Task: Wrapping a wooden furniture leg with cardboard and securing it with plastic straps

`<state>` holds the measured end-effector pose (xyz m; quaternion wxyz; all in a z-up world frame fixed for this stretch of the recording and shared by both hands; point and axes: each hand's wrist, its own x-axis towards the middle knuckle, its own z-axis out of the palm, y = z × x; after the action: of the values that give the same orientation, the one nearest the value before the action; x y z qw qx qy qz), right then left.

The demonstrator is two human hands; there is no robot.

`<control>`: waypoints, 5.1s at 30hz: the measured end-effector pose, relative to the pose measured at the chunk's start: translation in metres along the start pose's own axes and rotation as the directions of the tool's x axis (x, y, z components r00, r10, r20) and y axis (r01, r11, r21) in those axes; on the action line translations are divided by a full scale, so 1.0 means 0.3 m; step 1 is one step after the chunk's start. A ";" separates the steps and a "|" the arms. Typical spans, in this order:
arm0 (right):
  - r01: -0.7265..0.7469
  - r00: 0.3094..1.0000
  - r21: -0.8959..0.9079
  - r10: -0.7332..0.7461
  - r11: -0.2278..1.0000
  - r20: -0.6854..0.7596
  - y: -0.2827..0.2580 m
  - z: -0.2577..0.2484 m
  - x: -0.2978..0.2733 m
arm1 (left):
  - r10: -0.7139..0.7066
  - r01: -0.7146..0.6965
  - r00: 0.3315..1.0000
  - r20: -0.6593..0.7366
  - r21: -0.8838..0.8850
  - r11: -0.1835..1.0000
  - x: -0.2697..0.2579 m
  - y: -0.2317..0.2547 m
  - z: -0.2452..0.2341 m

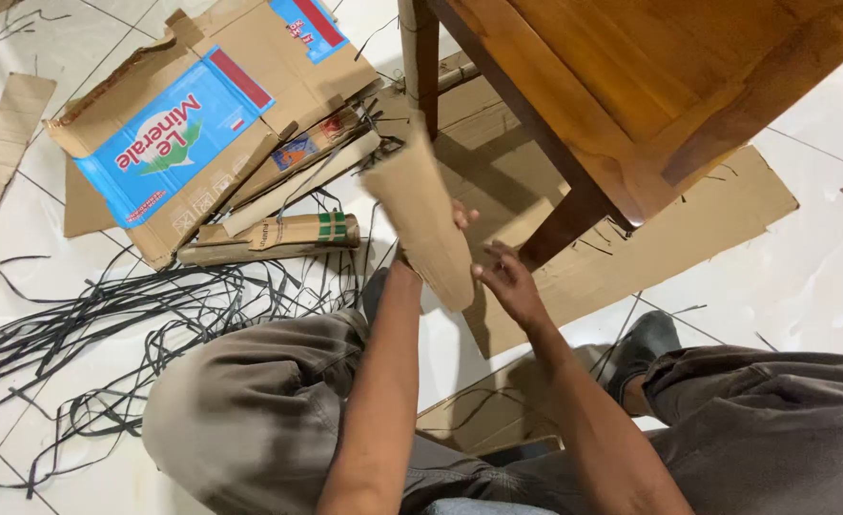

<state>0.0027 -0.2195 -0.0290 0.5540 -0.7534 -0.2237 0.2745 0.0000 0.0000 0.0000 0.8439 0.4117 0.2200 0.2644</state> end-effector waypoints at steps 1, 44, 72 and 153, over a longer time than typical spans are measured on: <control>0.000 1.000 0.000 0.000 1.000 -0.005 0.006 -0.006 0.004 | -0.002 0.002 1.000 0.004 0.000 1.000 -0.020 -0.067 -0.057; -0.037 0.855 0.067 0.066 0.997 -0.515 0.218 -0.147 -0.043 | 0.331 -0.384 0.920 0.212 0.667 0.638 -0.267 -0.492 0.359; -0.065 0.892 -0.258 -0.060 0.964 -0.449 0.154 -0.123 -0.017 | 0.184 -0.233 0.972 0.144 0.579 0.781 -0.279 -0.444 0.361; -0.263 0.925 -0.609 0.374 0.748 0.060 0.524 0.175 -0.051 | 0.464 -0.119 0.881 -0.089 0.908 0.401 -0.259 -0.472 -0.253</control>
<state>-0.0381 -0.2369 -0.1894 0.2146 -0.8872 -0.2139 0.3480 -0.0665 -0.0785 -0.1458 0.3955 0.7696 0.3846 0.3215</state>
